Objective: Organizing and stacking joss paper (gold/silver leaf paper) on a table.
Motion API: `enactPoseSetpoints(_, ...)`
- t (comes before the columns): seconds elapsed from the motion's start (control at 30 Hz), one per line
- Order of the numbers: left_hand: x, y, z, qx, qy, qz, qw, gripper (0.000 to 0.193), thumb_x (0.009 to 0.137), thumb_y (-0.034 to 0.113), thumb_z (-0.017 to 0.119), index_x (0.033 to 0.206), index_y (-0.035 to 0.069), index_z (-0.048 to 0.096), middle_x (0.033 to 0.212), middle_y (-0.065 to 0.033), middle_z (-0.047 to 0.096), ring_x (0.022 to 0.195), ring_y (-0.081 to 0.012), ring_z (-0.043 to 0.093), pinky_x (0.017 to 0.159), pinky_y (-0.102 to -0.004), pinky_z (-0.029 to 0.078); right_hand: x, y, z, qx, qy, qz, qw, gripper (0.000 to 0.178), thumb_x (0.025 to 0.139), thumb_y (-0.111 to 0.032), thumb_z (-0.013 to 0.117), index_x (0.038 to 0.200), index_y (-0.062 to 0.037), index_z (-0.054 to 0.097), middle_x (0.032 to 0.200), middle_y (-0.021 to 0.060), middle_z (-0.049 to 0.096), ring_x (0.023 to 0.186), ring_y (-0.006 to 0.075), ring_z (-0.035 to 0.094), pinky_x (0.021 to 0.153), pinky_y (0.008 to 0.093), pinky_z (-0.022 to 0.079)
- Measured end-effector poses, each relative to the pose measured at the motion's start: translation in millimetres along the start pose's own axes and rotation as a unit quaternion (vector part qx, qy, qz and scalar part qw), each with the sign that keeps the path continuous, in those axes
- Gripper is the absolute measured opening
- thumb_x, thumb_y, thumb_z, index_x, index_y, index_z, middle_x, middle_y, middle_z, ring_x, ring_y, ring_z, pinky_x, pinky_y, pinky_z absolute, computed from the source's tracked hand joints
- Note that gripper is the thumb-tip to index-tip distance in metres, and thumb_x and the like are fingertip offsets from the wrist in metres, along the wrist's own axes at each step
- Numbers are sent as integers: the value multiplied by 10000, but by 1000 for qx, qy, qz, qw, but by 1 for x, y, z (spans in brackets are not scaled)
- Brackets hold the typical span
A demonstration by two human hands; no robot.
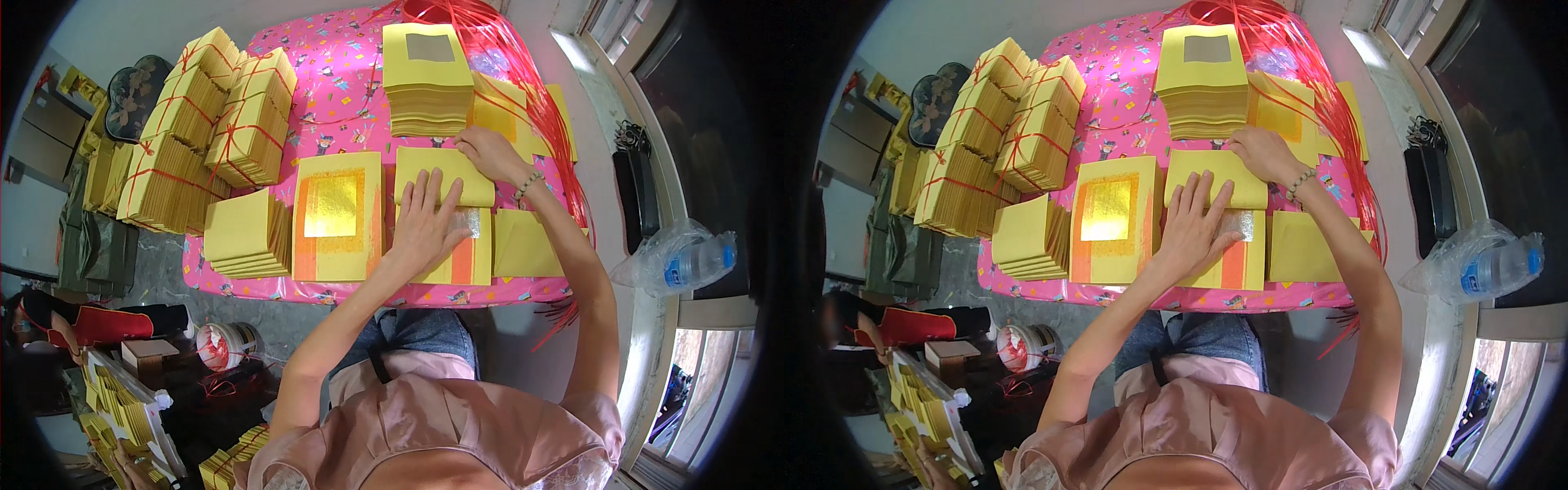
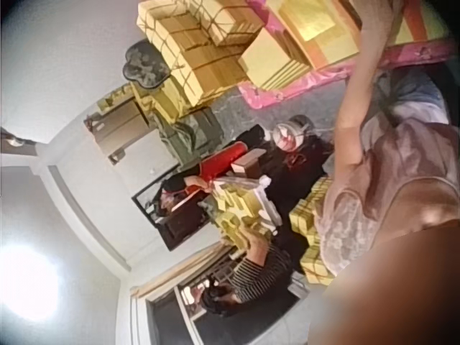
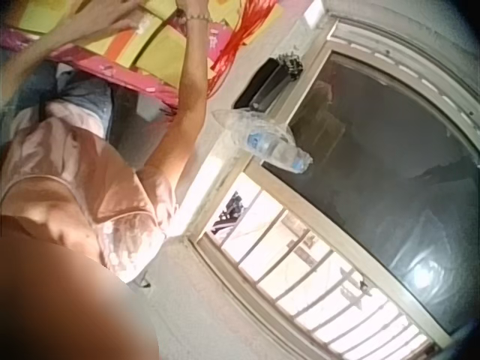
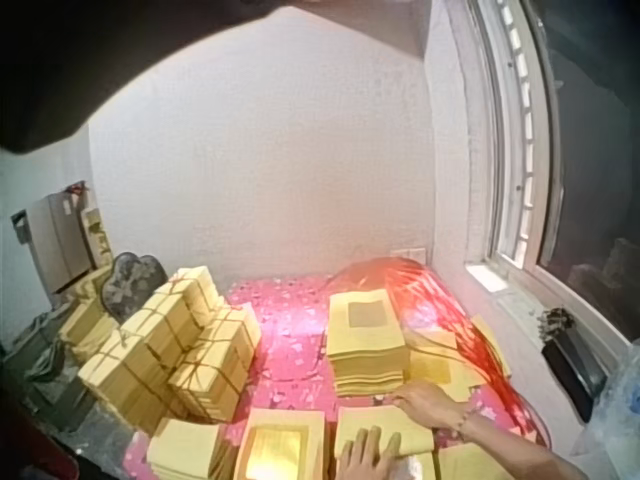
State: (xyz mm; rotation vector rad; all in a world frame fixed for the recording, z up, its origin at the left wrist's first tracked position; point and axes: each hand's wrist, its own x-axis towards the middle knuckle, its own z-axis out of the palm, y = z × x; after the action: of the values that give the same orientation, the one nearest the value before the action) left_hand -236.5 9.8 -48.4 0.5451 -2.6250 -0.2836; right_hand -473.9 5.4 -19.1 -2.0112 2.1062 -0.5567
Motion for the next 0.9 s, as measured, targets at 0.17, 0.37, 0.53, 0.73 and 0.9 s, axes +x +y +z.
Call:
enactPoseSetpoints(0.17, 1, -1, 4, 2, 2, -4, 1000, 830, 866, 481, 668, 1516, 85, 337, 1502, -285, 318, 1404, -472, 283, 1153, -578, 230, 12, -4, 11, 82, -39, -10, 996, 280, 982, -216, 514, 1089, -13, 673, 1093, 194, 684, 1031, 374, 636, 890, 451, 505)
enactPoseSetpoints(0.37, 0, 0, 3, 2, -4, -8, 1000, 801, 885, 471, 649, 1511, 75, 345, 1521, -244, 328, 1397, -474, 292, 1145, -583, 244, 14, -6, 13, 103, -42, -25, 993, 230, 969, -177, 535, 1071, -10, 656, 1023, 191, 689, 955, 371, 650, 852, 436, 511)
enactPoseSetpoints(0.53, 0, 0, 4, 2, -15, -10, 1000, 753, 929, 510, 581, 1517, 98, 355, 1544, -182, 357, 1376, -482, 324, 1131, -601, 254, 14, -5, 15, 105, -44, -14, 993, 235, 950, -190, 545, 1046, -8, 658, 1032, 189, 688, 967, 379, 643, 858, 455, 506)
enactPoseSetpoints(0.73, 0, 1, 7, 10, -10, -7, 1000, 724, 916, 486, 599, 1517, 157, 366, 1526, -192, 371, 1374, -485, 313, 1128, -604, 262, 14, -7, 12, 117, -52, -13, 992, 223, 932, -185, 572, 1043, -11, 658, 1029, 186, 689, 954, 372, 645, 842, 448, 508)
enactPoseSetpoints(0.9, -2, 1, 8, 19, -1, -6, 1000, 700, 924, 485, 591, 1512, 170, 380, 1535, -191, 358, 1375, -480, 315, 1127, -606, 263, 15, -6, 15, 102, -36, -30, 994, 210, 929, -171, 577, 1034, -11, 663, 1035, 171, 682, 973, 363, 640, 846, 443, 507)
